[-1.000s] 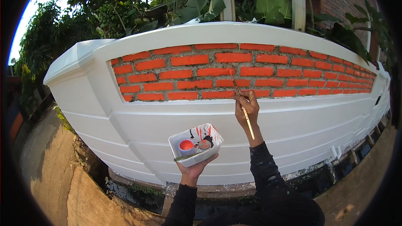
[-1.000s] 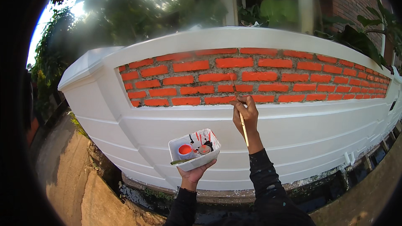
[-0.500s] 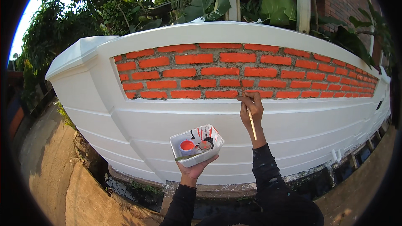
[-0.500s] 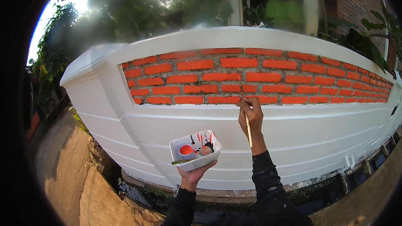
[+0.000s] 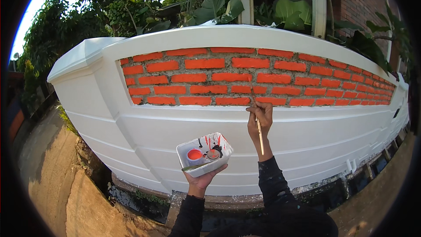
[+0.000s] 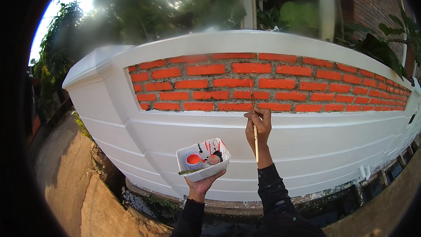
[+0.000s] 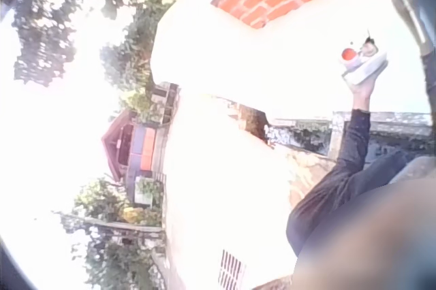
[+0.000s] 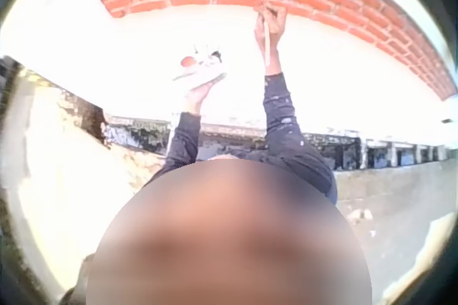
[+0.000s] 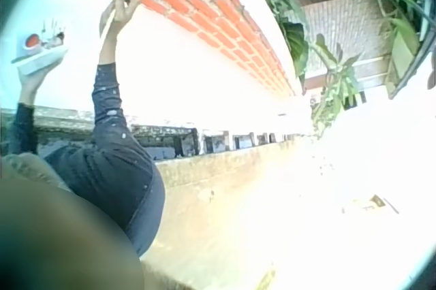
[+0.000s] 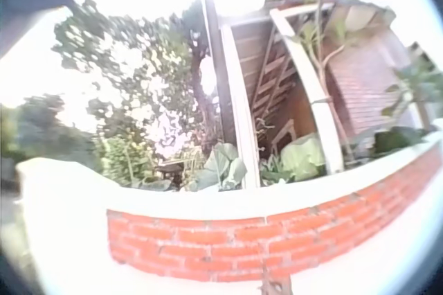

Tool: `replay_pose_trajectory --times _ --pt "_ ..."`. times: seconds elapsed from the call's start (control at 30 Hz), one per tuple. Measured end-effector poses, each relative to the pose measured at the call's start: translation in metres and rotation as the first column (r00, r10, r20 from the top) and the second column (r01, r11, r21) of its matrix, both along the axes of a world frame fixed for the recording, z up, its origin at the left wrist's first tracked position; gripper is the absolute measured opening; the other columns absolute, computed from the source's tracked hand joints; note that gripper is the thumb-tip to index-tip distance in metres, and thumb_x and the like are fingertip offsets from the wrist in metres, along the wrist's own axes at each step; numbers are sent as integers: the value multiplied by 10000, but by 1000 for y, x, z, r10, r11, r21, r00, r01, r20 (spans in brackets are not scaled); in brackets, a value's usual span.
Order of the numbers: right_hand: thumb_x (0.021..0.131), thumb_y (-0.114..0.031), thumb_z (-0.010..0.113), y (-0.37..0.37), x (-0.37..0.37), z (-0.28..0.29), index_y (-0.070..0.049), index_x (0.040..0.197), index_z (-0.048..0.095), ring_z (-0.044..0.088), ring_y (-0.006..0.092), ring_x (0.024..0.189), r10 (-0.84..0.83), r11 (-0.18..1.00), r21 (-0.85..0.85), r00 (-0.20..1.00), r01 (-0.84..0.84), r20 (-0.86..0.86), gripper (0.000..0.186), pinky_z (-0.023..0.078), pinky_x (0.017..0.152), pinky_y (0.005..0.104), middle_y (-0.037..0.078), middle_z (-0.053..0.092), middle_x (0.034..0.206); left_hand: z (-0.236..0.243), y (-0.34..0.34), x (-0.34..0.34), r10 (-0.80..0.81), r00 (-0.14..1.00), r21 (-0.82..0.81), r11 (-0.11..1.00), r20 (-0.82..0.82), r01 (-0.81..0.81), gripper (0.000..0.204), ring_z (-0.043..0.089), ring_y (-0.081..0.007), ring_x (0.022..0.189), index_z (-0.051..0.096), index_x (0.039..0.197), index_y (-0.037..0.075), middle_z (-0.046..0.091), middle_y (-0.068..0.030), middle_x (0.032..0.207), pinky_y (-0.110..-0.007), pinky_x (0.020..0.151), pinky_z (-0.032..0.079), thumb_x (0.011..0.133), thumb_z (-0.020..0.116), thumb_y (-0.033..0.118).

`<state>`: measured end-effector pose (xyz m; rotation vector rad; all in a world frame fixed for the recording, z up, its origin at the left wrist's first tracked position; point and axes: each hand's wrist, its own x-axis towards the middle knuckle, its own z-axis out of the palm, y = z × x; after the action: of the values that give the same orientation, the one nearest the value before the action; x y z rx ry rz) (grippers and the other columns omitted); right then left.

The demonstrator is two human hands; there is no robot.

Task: The recorder is painting the brick pattern on a white wall using red paint and a small brush.

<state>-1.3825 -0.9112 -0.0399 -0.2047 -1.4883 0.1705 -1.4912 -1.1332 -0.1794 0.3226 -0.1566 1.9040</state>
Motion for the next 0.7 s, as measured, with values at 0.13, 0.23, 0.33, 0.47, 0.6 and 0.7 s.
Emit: replay_pose_trajectory --times 0.13,0.23,0.33,0.47,0.6,0.7 --pt "843 162 695 -2 -8 0 -52 873 771 680 245 918 85 994 54 977 -97 196 230 592 822 319 131 572 1050 2 1 -1 -50 995 39 998 88 47 946 348 -592 1466 308 1641 152 335 -239 1661 -839 1107 311 932 490 752" --pt "852 135 709 -11 -9 8 -59 884 754 698 255 879 46 996 79 998 -49 47 202 602 784 352 130 597 1049 0 -3 -5 16 1000 31 999 -12 -15 914 359 -566 1473 329 1629 140 360 -224 1650 -858 1104 283 934 481 713" --pt "820 144 707 5 -7 4 -57 893 755 700 257 893 26 998 59 997 -30 75 219 598 809 353 129 598 1062 1 1 0 21 999 -10 1000 -28 -21 917 363 -567 1470 326 1631 142 361 -223 1650 -858 1102 287 932 482 716" --pt "801 151 700 -4 -18 6 -55 885 757 700 266 958 87 994 43 981 -96 172 229 600 825 359 123 599 1063 -1 -2 -2 27 999 -2 1000 -19 -27 915 367 -567 1468 330 1629 143 365 -223 1648 -859 1103 286 933 484 717" --pt "826 150 693 -20 -40 15 -43 879 760 702 263 978 262 964 -18 940 -265 219 211 595 843 346 121 608 1063 -1 -4 -2 10 999 4 1000 38 -10 913 358 -567 1473 338 1627 143 364 -221 1649 -861 1105 278 935 482 721" --pt "830 180 676 -13 -43 23 -6 877 752 704 248 929 279 960 -50 952 -274 125 207 586 805 342 117 613 1048 -1 -6 -2 9 998 12 1000 60 -9 904 357 -580 1467 331 1630 148 358 -230 1650 -852 1105 291 947 473 723"
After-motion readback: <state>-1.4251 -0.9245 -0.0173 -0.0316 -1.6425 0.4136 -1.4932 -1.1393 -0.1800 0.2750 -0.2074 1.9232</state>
